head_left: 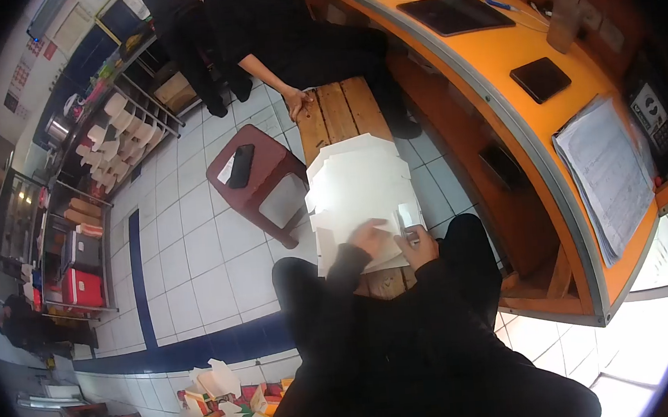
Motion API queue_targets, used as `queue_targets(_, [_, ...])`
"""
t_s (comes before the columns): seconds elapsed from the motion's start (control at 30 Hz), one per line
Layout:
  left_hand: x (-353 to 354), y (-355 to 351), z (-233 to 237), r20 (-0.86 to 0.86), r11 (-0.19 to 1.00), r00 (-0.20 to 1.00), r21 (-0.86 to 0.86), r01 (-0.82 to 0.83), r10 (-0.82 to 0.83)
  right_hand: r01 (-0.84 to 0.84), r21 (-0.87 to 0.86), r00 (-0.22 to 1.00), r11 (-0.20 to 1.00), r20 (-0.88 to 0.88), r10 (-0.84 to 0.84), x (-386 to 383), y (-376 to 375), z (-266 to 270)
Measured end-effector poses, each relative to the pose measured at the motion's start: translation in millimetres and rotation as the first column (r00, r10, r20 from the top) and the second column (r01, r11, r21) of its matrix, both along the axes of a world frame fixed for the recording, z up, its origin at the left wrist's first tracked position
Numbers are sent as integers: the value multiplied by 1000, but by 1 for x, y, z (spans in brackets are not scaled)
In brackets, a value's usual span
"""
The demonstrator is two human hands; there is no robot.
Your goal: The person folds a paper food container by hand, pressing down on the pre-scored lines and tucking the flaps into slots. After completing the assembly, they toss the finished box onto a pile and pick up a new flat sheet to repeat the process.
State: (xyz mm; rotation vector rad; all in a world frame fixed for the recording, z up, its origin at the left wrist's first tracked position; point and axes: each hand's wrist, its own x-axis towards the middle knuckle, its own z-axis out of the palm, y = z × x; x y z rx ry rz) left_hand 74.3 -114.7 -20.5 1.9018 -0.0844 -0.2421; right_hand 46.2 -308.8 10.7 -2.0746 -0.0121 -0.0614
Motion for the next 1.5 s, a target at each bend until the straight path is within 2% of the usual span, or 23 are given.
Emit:
queue_targets(0.03, [-6, 16, 10, 223, 983, 968, 118, -143, 114, -2, 26, 997, 1000, -80, 4, -2, 0, 1])
queue_targets(0.07, [-24, 21, 71, 221, 889, 925, 279, -363, 309, 5, 31, 996, 1000, -87, -3, -1, 0, -8])
queue_targets(0.1, [-26, 48, 62, 363, 829, 854, 283, -483, 374, 16, 63, 997, 998, -73, -11, 1, -1, -22])
queue_targets(0.17, [-45, 87, 61, 400, 616, 662, 258, -744, 633, 28, 103, 997, 994, -68, -21, 2, -6, -28])
queue_targets(0.2, [-53, 98, 48, 402, 611, 662, 267, -745, 632, 53, 77, 996, 996, -70, -47, 3, -8, -17])
queue_targets(0.27, [-61, 127, 14, -33, 732, 732, 67, -678, 681, 53, 60, 997, 997, -67, -49, 4, -9, -2])
queue_targets(0.3, [-60, 127, 11, -269, 768, 739, 4, -640, 617, 62, 158, 997, 985, -64, -53, 4, -9, 1])
queue_targets(0.37, [-64, 131, -36, -315, 835, 868, -285, -472, 383, 35, 209, 997, 977, -78, -19, 5, -2, 8])
queue_targets(0.4, [-67, 104, 14, -440, 752, 841, -424, -504, 315, 23, 201, 997, 979, -76, -7, 5, -2, 6])
queue_targets(0.43, [-69, 95, 36, -442, 743, 838, -433, -511, 319, 4, 219, 999, 976, -33, 3, 5, -2, 2])
queue_targets(0.5, [-69, 86, 55, -560, 579, 798, -582, -571, 224, -21, 231, 1000, 973, 14, 19, 6, -5, 1])
queue_targets(0.53, [-69, 87, 52, -558, 573, 798, -586, -572, 226, -15, 257, 1000, 966, 9, 13, 5, -5, 1])
queue_targets(0.6, [-68, 86, 53, -367, 726, 899, -547, -417, 240, -14, 283, 1000, 959, 6, 13, 5, -5, 0])
queue_targets(0.73, [-66, 79, 52, -422, 717, 869, -519, -465, 259, -31, 164, 998, 986, 62, 21, 4, -7, -2])
queue_targets(0.8, [-63, 81, 41, -399, 790, 874, -422, -444, 278, -40, 111, 997, 993, 76, 32, 1, -4, 5])
queue_targets(0.9, [-65, 63, 66, -412, 691, 804, -423, -586, 429, 61, 253, 997, 965, 27, -70, -8, 7, 41])
queue_targets(0.93, [-64, 61, 66, -411, 683, 800, -428, -592, 437, 46, 47, 953, 998, 297, -58, -13, 9, 56])
queue_targets(0.97, [-64, 60, 66, -403, 612, 773, -474, -634, 489, 85, -157, 842, 984, 540, 13, -18, 12, 69])
queue_targets(1.1, [-55, 59, 34, -352, 494, 648, -435, -752, 676, -400, -319, 719, 859, 472, 510, -57, 37, 105])
queue_targets(1.2, [-57, 52, 42, -376, 518, 631, -365, -774, 678, -414, -396, 663, 820, 486, 569, -67, 56, 73])
queue_targets(1.27, [-58, 42, 45, -278, 497, 634, -429, -754, 721, -387, -400, 666, 831, 503, 552, -65, 62, 60])
queue_targets(1.4, [-55, 30, 36, -11, 477, 604, -603, -639, 797, -246, -259, 822, 934, 454, 343, -63, 64, 57])
queue_targets(1.5, [-59, 21, 42, -83, 476, 673, -644, -599, 735, -188, -206, 885, 960, 388, 257, -63, 65, 60])
